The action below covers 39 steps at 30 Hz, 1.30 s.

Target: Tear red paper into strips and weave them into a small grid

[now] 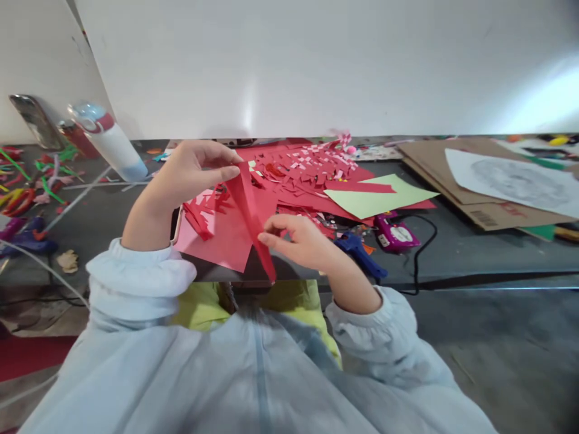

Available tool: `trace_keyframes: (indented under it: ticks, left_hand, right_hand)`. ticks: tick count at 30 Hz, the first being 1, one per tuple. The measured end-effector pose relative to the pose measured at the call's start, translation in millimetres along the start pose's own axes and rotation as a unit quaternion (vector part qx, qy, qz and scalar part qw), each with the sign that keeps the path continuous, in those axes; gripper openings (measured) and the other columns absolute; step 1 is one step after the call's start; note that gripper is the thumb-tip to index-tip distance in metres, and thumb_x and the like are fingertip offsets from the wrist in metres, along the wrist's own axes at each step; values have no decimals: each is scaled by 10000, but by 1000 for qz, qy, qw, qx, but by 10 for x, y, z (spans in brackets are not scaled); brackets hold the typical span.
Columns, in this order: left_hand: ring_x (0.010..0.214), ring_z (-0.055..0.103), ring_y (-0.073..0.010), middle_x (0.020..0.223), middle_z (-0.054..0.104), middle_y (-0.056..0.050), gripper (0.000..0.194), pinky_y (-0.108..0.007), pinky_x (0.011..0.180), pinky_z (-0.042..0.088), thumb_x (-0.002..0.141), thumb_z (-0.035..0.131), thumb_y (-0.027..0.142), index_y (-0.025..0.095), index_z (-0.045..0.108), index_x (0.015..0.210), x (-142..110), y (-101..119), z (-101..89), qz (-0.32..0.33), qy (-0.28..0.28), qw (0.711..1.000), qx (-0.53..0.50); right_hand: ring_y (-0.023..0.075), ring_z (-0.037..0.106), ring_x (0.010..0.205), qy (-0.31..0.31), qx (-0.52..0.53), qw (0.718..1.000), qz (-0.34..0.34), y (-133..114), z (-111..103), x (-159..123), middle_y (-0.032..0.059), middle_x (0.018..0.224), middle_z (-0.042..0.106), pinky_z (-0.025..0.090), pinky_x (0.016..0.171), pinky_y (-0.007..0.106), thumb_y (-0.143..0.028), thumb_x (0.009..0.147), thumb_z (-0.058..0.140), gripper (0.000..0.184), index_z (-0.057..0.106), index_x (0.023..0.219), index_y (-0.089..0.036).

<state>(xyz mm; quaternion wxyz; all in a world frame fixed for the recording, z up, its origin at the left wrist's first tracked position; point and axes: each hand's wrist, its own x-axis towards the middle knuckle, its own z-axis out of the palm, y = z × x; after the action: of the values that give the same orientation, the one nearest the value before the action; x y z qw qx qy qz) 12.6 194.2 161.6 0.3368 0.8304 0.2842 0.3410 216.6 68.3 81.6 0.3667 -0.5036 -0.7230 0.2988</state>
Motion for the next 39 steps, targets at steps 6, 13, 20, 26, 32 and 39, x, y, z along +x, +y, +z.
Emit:
trace_keyframes:
  ticks: [6, 13, 20, 26, 32, 39]
  left_hand:
    - [742, 677, -156, 780, 735, -26, 224, -274, 684, 546, 750, 742, 308, 209, 809, 939, 180, -237, 31, 2, -137, 990, 34]
    - [722, 664, -149, 757, 710, -23, 313, -285, 681, 542, 721, 779, 304, 167, 735, 998, 137, -519, 89, -27, -91, 995, -43]
    - [722, 644, -148, 774, 713, -24, 272, -286, 684, 517, 751, 751, 424, 164, 710, 820, 39, -978, 147, -88, -84, 991, -58]
    - [695, 625, -133, 738, 695, 1, 175, -272, 675, 508, 784, 711, 359, 184, 715, 791, -71, -1016, 236, -102, -48, 993, -32]
    - [738, 651, -144, 784, 724, 0, 109, -275, 710, 528, 777, 712, 311, 203, 727, 781, -116, -859, 326, -128, -6, 992, -21]
    - [794, 701, -189, 817, 759, -3, 86, -309, 758, 558, 801, 719, 312, 240, 720, 753, -145, -810, 410, -186, 6, 979, -86]
  right_hand:
    - [115, 513, 656, 18, 170, 985, 16, 177, 178, 405, -15, 712, 548, 426, 636, 269, -623, 867, 589, 438, 539, 764, -200]
    - [116, 580, 673, 134, 297, 945, 12, 356, 251, 906, -9, 730, 641, 504, 665, 287, -529, 655, 831, 416, 642, 785, -182]
    - [100, 602, 647, 110, 315, 941, 59, 541, 365, 1056, -11, 708, 681, 507, 630, 260, -450, 597, 899, 386, 692, 761, -167]
    - [106, 657, 641, 126, 317, 935, 98, 612, 443, 995, -4, 725, 736, 543, 632, 253, -378, 636, 891, 290, 732, 772, -177]
    - [109, 688, 681, 149, 325, 930, 86, 589, 408, 942, -11, 763, 757, 584, 672, 250, -374, 674, 889, 254, 752, 792, -195]
    - [115, 686, 700, 174, 293, 937, 81, 577, 435, 908, -7, 786, 750, 586, 675, 254, -477, 708, 862, 310, 745, 800, -205]
